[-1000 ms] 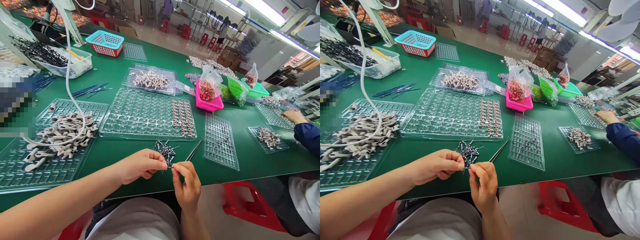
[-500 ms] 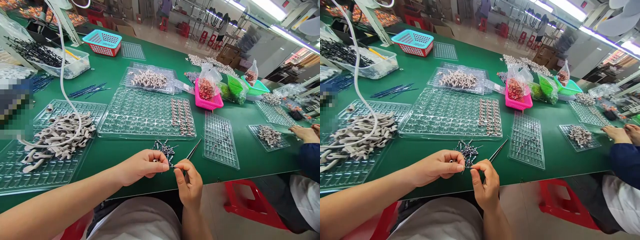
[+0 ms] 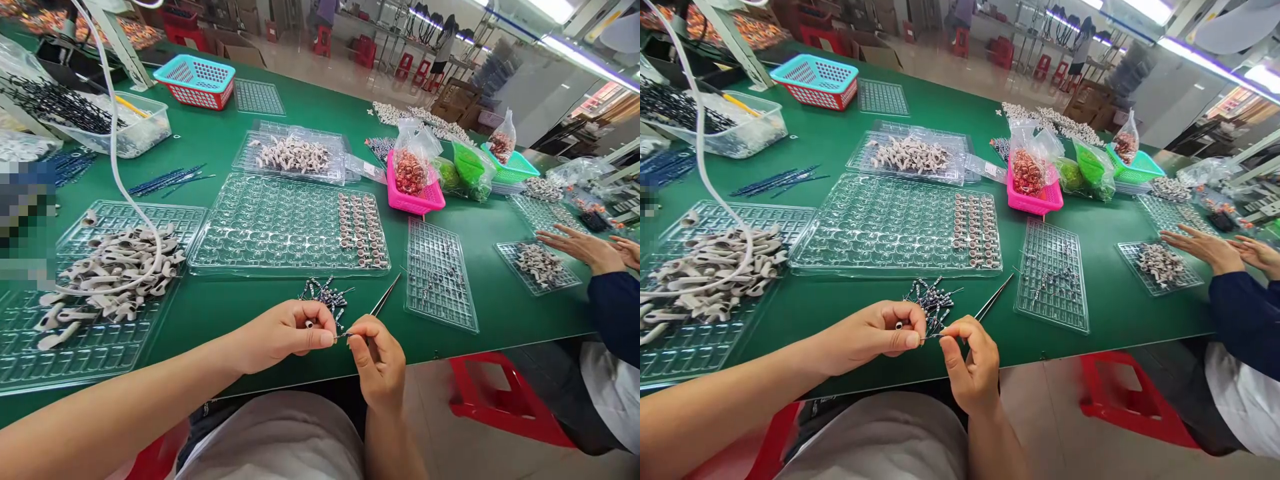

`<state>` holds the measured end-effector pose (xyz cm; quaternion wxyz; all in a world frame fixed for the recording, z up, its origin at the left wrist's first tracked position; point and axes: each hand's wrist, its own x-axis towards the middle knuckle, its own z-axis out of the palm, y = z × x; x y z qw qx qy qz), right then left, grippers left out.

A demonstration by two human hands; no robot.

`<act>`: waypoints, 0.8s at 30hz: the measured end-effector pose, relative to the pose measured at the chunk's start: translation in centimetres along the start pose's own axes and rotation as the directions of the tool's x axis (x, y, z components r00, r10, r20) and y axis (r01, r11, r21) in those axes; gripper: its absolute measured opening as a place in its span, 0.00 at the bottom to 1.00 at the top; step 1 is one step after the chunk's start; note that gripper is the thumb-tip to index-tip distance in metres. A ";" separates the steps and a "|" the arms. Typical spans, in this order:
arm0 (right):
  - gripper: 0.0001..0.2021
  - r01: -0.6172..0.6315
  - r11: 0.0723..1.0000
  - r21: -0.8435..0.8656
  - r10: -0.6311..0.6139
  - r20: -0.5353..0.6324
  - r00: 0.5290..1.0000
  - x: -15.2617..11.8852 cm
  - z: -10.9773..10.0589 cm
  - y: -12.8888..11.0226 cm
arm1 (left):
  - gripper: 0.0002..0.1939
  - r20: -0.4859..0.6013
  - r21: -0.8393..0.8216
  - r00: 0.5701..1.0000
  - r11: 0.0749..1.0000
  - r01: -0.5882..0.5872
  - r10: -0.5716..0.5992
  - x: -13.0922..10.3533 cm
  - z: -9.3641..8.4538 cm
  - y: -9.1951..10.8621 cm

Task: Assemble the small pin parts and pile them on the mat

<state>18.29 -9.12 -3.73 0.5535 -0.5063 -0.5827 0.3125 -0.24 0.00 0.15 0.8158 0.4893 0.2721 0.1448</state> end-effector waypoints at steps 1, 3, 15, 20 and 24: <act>0.03 0.002 1.000 0.004 -0.002 0.005 1.000 0.0 0.0 0.0 | 0.19 0.002 0.003 1.000 1.000 -0.002 0.002 0.0 0.0 0.0; 0.03 0.005 1.000 0.008 -0.005 0.012 1.000 0.1 0.0 0.0 | 0.19 0.005 0.010 1.000 1.000 -0.002 0.002 0.0 0.1 0.0; 0.03 -0.050 0.996 -0.077 0.036 -0.174 0.984 -0.6 0.2 0.4 | 0.14 -0.100 -0.122 0.994 0.991 -0.046 0.033 -0.5 0.2 0.6; 0.03 -0.060 0.991 -0.121 0.035 -0.203 0.978 -0.8 0.4 0.4 | 0.15 -0.178 0.217 0.978 0.974 -0.071 0.111 -0.5 0.6 0.0; 0.03 -0.052 0.989 -0.136 0.022 -0.216 0.976 -0.8 0.5 0.4 | 0.14 -0.229 0.329 0.955 0.938 -0.106 0.188 -0.3 0.7 0.0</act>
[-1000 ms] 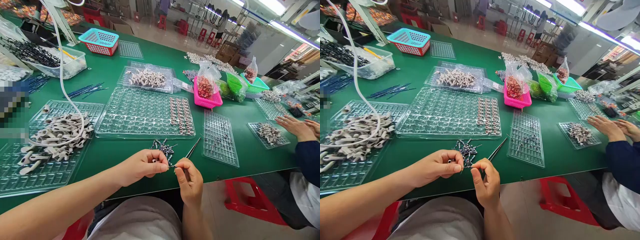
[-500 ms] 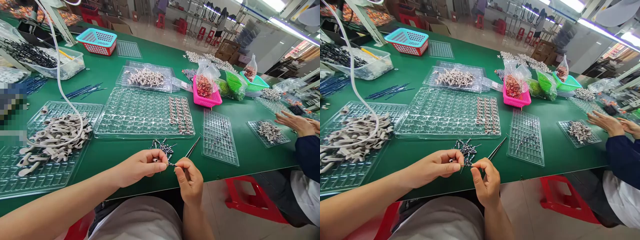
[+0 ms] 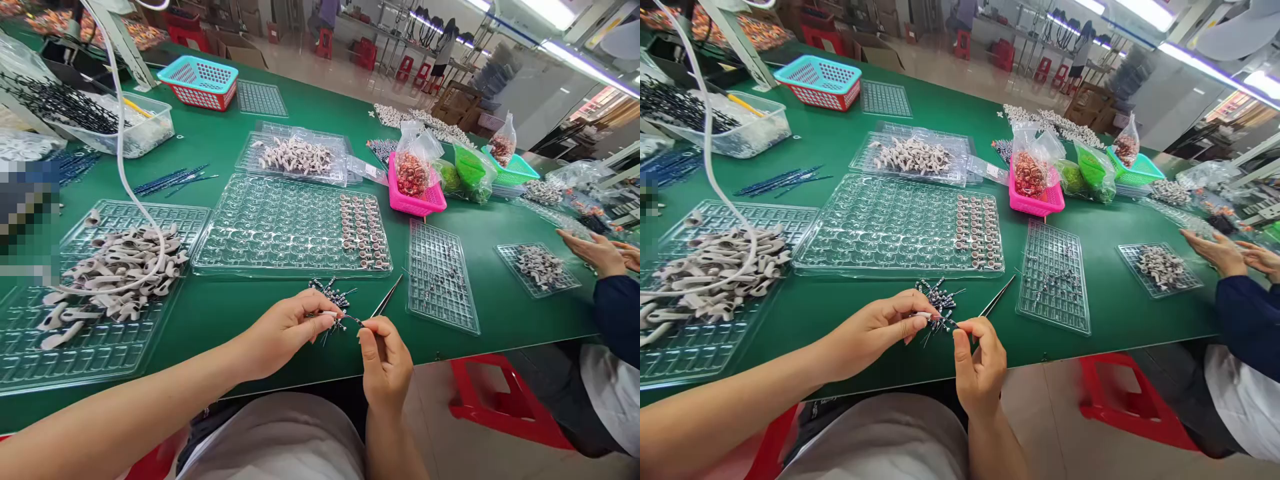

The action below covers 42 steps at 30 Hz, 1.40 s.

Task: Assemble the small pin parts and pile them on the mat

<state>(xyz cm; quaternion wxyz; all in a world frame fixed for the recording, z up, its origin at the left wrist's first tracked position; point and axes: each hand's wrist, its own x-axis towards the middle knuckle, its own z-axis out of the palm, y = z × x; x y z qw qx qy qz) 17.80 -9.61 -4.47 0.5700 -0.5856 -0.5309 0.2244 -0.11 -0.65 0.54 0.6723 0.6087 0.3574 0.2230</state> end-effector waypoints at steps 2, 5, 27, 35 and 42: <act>0.03 0.010 1.000 0.001 -0.010 -0.003 1.000 0.0 0.0 0.0 | 0.12 -0.018 -0.038 1.000 0.999 -0.001 0.001 0.1 0.0 0.1; 0.04 0.015 1.000 0.001 -0.015 0.011 1.000 0.0 0.0 0.0 | 0.11 -0.034 -0.115 0.999 0.993 0.026 -0.030 0.3 0.0 0.3; 0.04 0.128 0.983 -0.129 -0.121 0.056 0.991 0.4 0.1 -0.4 | 0.13 -0.042 -0.145 0.992 0.983 0.110 -0.118 0.4 0.1 0.3; 0.04 0.166 0.969 -0.185 -0.150 0.095 0.984 0.4 0.2 -0.5 | 0.10 -0.115 0.138 0.993 0.990 -0.011 0.027 0.1 0.0 0.1; 0.03 0.176 0.970 -0.169 -0.156 0.125 0.980 0.6 0.2 -0.6 | 0.08 -0.109 0.312 0.986 0.946 -0.089 0.129 0.1 -0.1 0.2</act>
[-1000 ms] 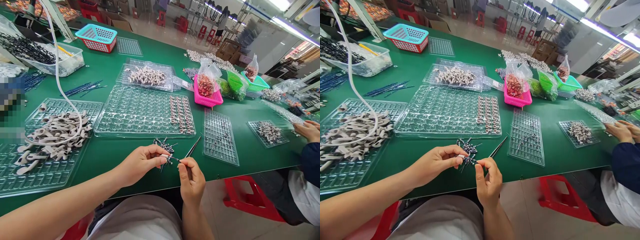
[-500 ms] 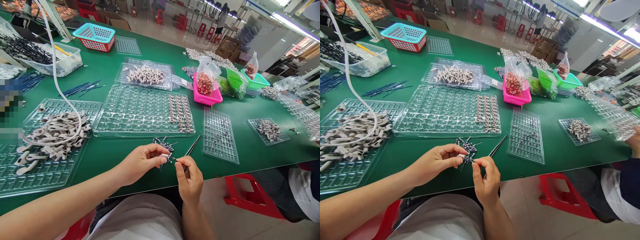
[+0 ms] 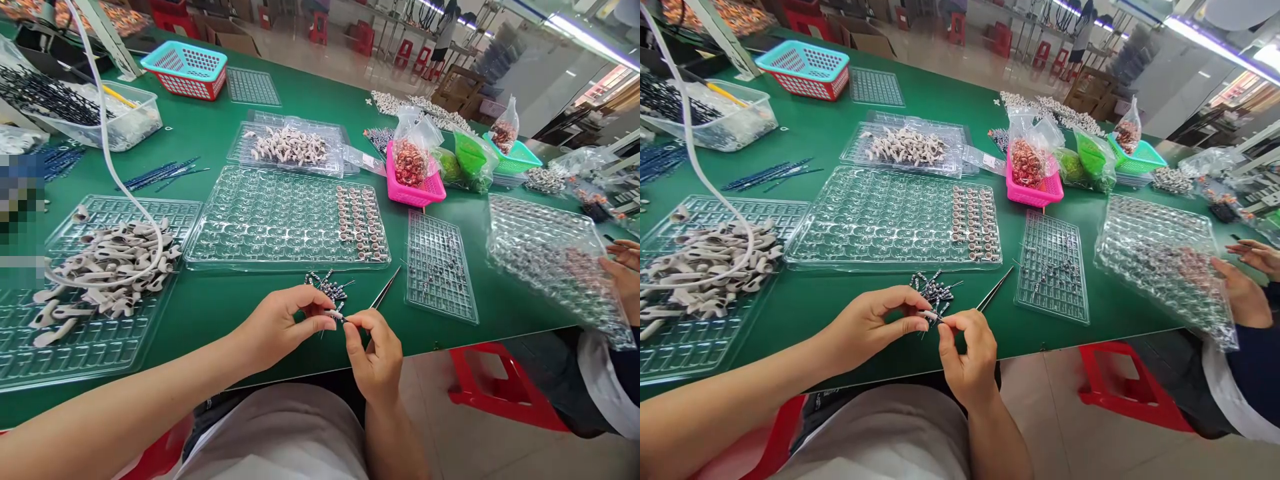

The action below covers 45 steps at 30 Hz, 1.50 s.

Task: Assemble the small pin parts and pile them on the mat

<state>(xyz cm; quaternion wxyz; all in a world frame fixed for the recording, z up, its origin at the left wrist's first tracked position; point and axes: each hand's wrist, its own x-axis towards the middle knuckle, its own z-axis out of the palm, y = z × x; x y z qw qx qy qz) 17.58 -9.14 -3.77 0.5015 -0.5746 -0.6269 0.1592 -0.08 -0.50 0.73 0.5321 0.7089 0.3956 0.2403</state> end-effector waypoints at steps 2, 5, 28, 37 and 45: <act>0.03 0.004 1.000 0.004 -0.004 0.009 1.000 0.1 0.0 0.0 | 0.08 0.006 0.017 1.000 1.000 -0.018 0.018 0.0 0.1 0.0; 0.04 0.019 1.000 0.014 -0.020 0.031 0.999 0.2 0.0 -0.1 | 0.08 0.018 0.028 0.999 0.999 -0.035 0.034 -0.1 0.1 -0.2; 0.08 -0.002 0.984 0.177 -0.003 0.029 1.000 0.0 -0.4 0.2 | 0.05 0.049 -0.106 0.996 0.992 -0.068 0.074 -0.2 0.3 -0.5; 0.12 0.071 0.983 0.167 -0.073 0.009 0.997 0.0 -0.4 0.3 | 0.05 0.044 -0.074 0.988 0.987 -0.145 0.149 -0.3 0.6 -0.6; 0.12 0.128 0.979 0.156 -0.128 -0.009 0.992 0.0 -0.3 0.4 | 0.03 0.035 0.005 0.962 0.963 -0.271 0.271 -0.3 0.5 -1.0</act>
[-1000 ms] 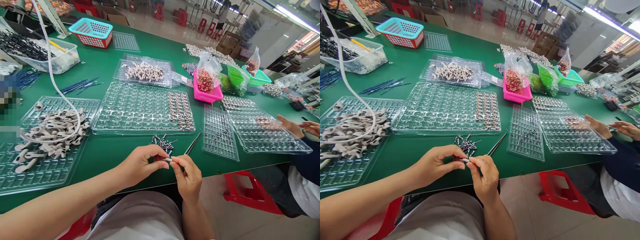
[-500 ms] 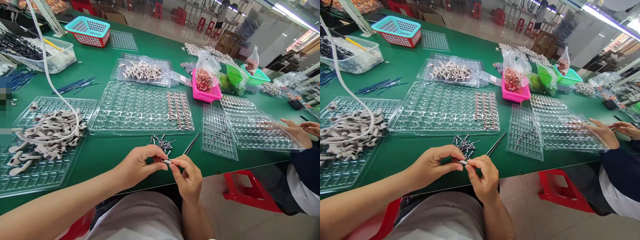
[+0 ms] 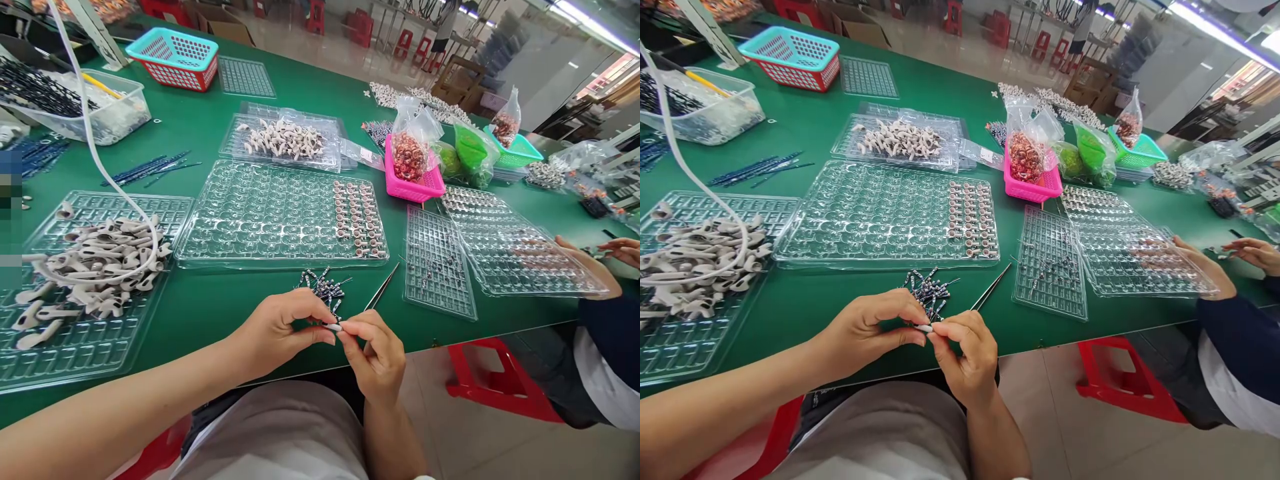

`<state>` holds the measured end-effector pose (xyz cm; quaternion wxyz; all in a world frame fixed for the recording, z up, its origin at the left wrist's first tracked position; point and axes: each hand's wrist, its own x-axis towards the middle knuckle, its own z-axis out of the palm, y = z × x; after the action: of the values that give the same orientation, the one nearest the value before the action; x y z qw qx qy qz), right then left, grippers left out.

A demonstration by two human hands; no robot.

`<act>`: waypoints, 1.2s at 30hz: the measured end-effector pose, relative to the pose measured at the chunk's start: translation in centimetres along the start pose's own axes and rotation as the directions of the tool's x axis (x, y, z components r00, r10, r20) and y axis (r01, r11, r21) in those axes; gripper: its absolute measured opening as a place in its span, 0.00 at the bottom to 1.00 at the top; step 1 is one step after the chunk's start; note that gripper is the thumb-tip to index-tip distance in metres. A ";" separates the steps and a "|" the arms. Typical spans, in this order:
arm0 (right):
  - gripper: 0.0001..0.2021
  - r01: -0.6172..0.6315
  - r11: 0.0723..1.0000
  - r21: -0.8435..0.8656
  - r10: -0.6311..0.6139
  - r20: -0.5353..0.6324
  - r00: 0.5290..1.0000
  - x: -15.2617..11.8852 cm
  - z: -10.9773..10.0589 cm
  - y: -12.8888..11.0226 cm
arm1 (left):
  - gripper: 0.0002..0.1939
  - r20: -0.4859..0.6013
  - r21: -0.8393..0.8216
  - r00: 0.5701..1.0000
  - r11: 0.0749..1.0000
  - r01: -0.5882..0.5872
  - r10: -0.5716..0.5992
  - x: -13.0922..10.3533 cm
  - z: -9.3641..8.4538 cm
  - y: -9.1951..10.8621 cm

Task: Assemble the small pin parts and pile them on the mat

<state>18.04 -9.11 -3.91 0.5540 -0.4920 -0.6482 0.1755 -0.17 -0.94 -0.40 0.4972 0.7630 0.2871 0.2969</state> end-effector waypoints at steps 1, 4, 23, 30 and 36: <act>0.12 0.001 1.000 0.000 -0.001 -0.002 1.000 0.0 0.0 0.0 | 0.03 -0.005 0.000 1.000 1.000 -0.008 0.008 0.0 0.1 -0.1; 0.13 -0.011 1.000 0.014 0.011 0.000 1.000 0.0 0.0 0.0 | 0.02 -0.020 0.010 1.000 1.000 -0.005 0.005 0.0 0.2 -0.3; 0.12 -0.039 0.998 0.043 0.036 0.051 0.998 -0.2 0.1 0.5 | 0.16 -0.637 0.733 0.761 0.212 0.647 -0.122 -9.0 -16.0 0.9; 0.11 -0.064 0.998 -0.019 0.065 0.009 0.998 -0.3 0.6 0.3 | 0.17 -0.363 0.866 0.918 0.423 0.268 0.159 -5.8 -11.3 -1.8; 0.12 -0.015 0.997 -0.069 0.016 0.010 1.000 -0.1 -0.5 -0.7 | 0.16 0.104 0.808 0.974 0.553 -0.201 0.203 -1.0 -2.0 -2.2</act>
<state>18.16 -9.71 -3.29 0.5317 -0.5151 -0.6530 0.1600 -2.68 0.23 -1.91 0.0539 0.9331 0.3021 0.1877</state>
